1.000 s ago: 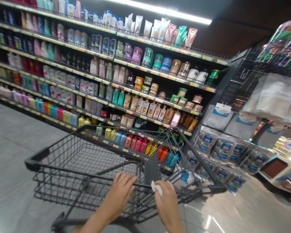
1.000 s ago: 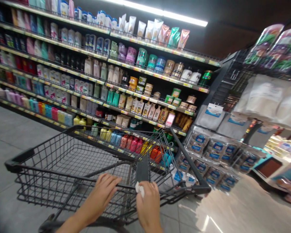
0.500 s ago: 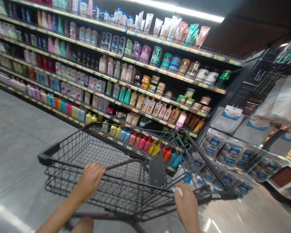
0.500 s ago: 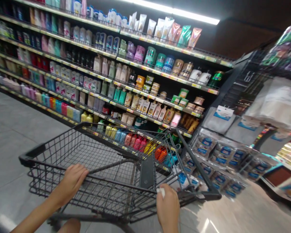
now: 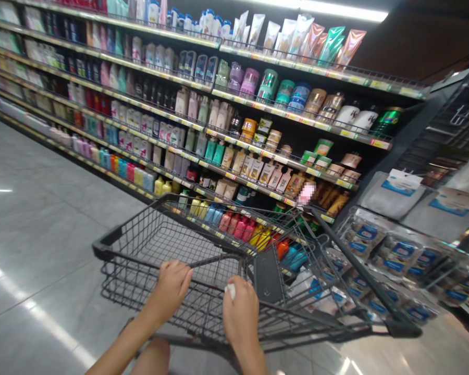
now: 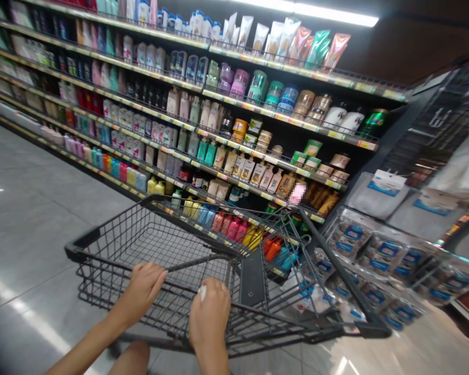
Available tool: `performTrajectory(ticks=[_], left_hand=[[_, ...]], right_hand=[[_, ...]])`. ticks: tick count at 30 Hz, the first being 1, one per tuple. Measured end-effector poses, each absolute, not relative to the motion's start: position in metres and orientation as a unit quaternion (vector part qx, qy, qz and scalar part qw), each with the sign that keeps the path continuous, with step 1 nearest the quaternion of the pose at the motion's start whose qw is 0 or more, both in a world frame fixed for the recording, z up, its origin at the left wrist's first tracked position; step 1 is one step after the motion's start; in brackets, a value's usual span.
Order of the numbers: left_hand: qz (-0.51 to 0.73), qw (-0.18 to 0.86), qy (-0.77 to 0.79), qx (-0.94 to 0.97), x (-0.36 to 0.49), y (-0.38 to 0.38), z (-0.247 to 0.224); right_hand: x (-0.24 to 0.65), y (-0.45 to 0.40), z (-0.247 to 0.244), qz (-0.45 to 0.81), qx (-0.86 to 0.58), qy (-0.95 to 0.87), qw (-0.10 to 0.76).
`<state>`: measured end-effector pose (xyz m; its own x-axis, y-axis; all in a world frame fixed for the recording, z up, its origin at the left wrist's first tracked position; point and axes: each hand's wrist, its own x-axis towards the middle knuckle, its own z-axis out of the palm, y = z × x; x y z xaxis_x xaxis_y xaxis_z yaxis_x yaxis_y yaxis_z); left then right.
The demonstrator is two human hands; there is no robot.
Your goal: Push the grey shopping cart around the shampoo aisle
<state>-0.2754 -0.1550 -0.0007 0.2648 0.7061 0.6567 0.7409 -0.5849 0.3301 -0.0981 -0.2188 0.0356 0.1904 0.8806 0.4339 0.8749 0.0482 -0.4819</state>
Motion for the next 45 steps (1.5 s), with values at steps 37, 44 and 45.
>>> performTrajectory(ticks=[37, 44, 45], left_hand=[[-0.414, 0.013, -0.477, -0.775, -0.206, -0.224, -0.005], [-0.407, 0.01, -0.48, -0.777, -0.192, -0.233, -0.012], [-0.407, 0.011, -0.479, -0.778, -0.192, -0.234, -0.013]], right_hand=[[0.015, -0.24, 0.032, 0.214, -0.733, -0.595, 0.251], [-0.022, -0.237, 0.03, 0.215, -0.686, -0.645, 0.257], [-0.031, -0.237, 0.029, 0.214, -0.675, -0.655, 0.264]])
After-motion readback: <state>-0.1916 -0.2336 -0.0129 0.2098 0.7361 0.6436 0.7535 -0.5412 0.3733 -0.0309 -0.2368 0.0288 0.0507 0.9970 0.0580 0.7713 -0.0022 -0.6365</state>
